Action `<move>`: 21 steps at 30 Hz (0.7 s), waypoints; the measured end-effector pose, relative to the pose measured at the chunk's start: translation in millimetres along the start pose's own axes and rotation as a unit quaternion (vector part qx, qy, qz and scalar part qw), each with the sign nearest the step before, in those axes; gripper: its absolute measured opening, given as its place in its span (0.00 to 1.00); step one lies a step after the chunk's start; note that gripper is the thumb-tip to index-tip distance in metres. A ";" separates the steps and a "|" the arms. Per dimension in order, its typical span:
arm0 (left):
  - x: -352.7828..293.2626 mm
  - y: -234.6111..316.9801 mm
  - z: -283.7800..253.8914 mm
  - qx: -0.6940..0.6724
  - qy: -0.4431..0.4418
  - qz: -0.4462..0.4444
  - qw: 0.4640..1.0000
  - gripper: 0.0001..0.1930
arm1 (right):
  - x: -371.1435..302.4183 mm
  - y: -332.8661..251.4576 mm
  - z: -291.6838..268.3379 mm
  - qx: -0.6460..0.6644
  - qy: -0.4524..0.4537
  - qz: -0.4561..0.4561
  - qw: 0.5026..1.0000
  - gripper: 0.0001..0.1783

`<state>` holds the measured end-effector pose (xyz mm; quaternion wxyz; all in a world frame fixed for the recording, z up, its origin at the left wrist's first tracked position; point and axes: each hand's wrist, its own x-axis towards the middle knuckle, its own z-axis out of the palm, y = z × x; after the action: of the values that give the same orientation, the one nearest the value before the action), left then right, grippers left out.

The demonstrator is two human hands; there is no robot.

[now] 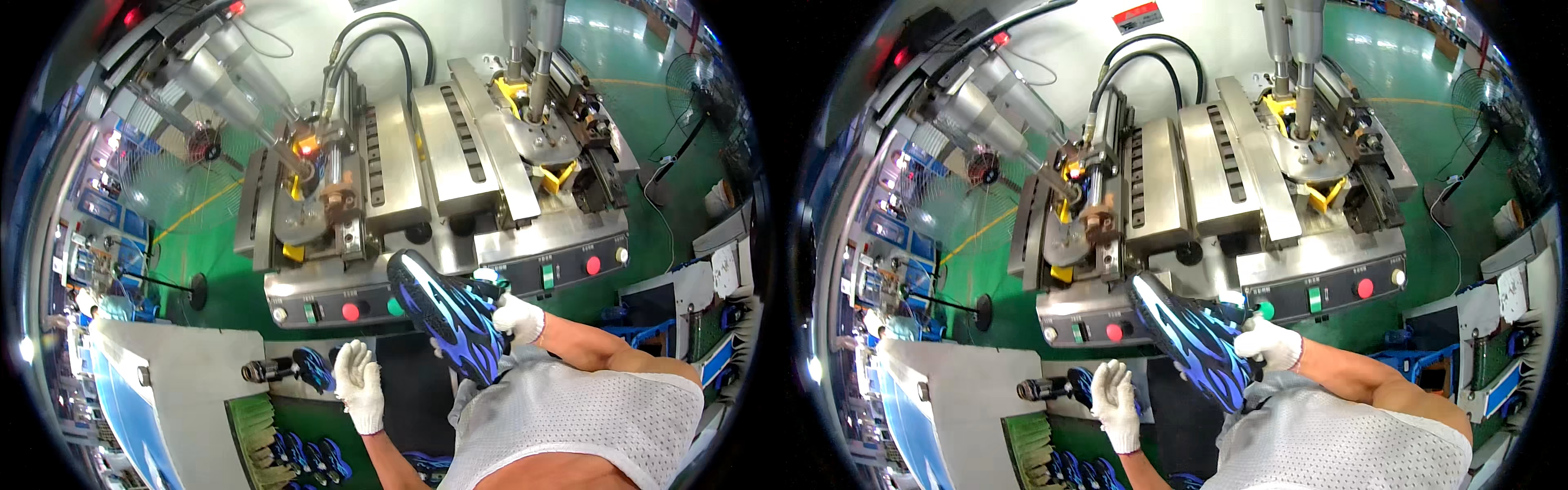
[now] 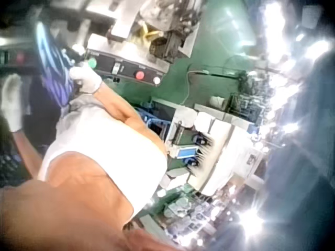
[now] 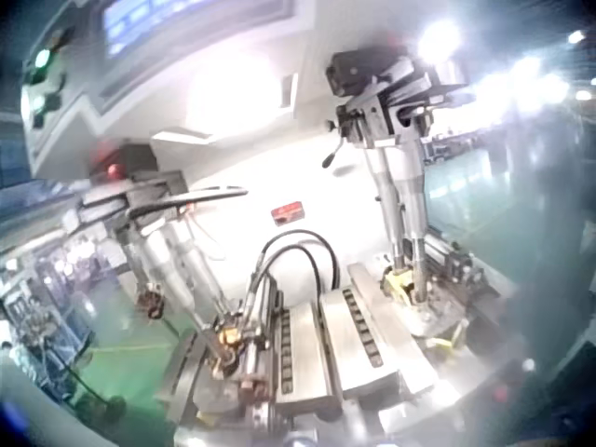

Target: The person, wearing white gloves, places shoe components into a lasting machine, operates buttons to cycle the machine, and places processed shoe uppers onto a conveyor belt.

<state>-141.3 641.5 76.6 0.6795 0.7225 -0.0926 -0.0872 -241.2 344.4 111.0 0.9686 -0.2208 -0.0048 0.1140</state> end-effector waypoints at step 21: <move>399.8 -7.0 62.5 0.475 -0.168 0.232 0.832 0.26 | 66.1 -66.3 -18.0 0.048 0.040 -0.139 0.988 0.49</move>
<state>230.0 480.7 65.8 0.2271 0.8877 -0.4005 0.0073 -161.3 293.4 120.4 0.9840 -0.1753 0.0087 -0.0310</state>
